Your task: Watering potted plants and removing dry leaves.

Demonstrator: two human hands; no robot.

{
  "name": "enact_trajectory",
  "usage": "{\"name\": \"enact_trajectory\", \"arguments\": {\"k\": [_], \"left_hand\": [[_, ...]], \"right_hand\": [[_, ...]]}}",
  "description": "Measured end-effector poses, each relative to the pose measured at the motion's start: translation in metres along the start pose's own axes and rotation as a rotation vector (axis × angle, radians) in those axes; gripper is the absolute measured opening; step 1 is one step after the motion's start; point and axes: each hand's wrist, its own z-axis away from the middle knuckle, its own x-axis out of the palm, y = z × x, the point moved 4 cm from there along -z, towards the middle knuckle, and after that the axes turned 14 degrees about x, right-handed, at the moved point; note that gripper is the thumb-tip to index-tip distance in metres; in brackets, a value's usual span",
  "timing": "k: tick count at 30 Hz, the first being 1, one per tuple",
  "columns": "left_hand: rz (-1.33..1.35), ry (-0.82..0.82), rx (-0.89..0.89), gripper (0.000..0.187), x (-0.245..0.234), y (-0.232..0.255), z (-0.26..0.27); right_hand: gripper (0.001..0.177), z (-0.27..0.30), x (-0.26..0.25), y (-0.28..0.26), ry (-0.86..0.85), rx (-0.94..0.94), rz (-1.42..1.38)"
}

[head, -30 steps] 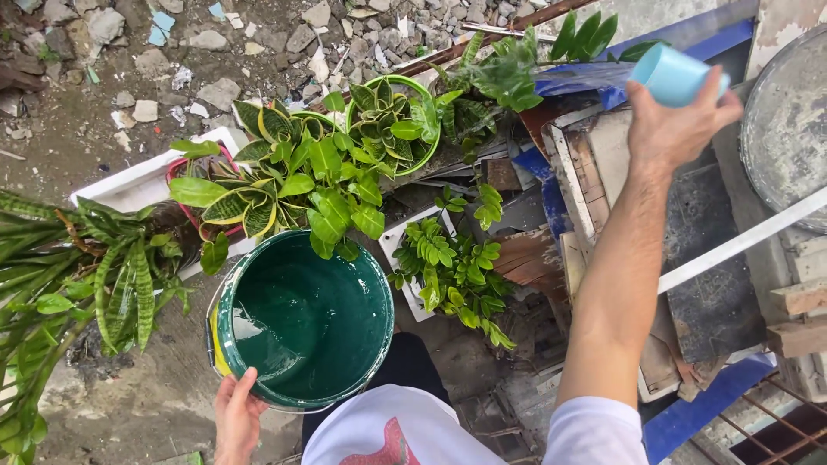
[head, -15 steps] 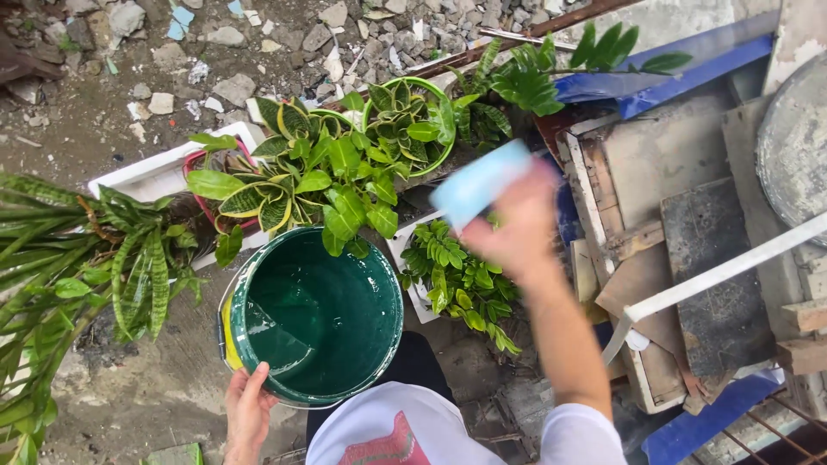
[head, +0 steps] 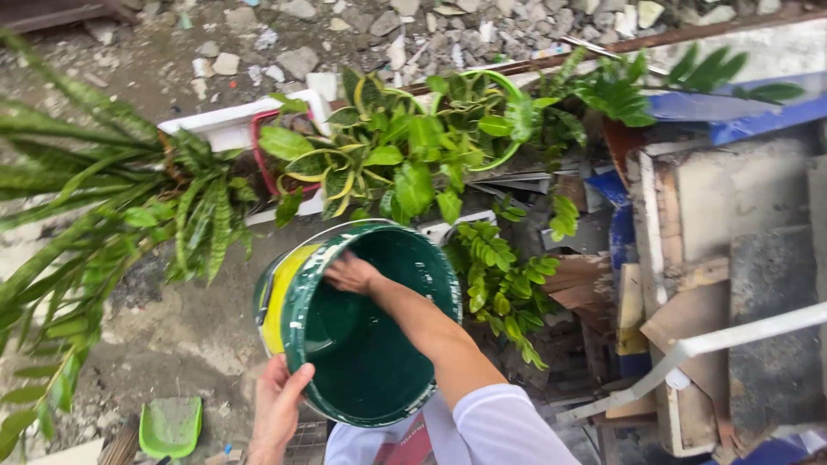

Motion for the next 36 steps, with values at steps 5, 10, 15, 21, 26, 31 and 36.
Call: {"name": "enact_trajectory", "arguments": {"k": [5, 10, 15, 21, 26, 31, 36], "left_hand": [[-0.052, -0.089, 0.072, 0.034, 0.034, 0.046, 0.008], [-0.122, -0.147, 0.134, 0.025, 0.017, 0.016, -0.003], [-0.059, -0.119, 0.055, 0.024, 0.011, -0.017, -0.016], [0.041, -0.024, 0.046, 0.021, -0.021, -0.041, -0.042], [0.184, 0.101, -0.070, 0.021, -0.053, -0.032, -0.049], [0.208, 0.194, -0.041, 0.024, -0.093, -0.026, -0.051], [0.191, 0.229, -0.049, 0.027, -0.113, -0.030, -0.048]], "right_hand": [[0.034, 0.014, 0.045, -0.021, -0.688, 0.434, -0.127], [0.069, 0.037, -0.002, 0.002, -0.913, 0.700, -0.941], [0.080, 0.061, -0.086, 0.019, -0.859, 0.883, -1.479], [0.076, 0.105, -0.182, 0.080, -0.467, 0.912, -1.707], [0.076, 0.134, -0.263, 0.169, 0.133, 1.176, -1.256], [0.072, 0.128, -0.306, 0.238, 0.273, 1.228, -1.003], [0.080, 0.090, -0.306, 0.267, 0.304, 1.225, -0.640]]}}
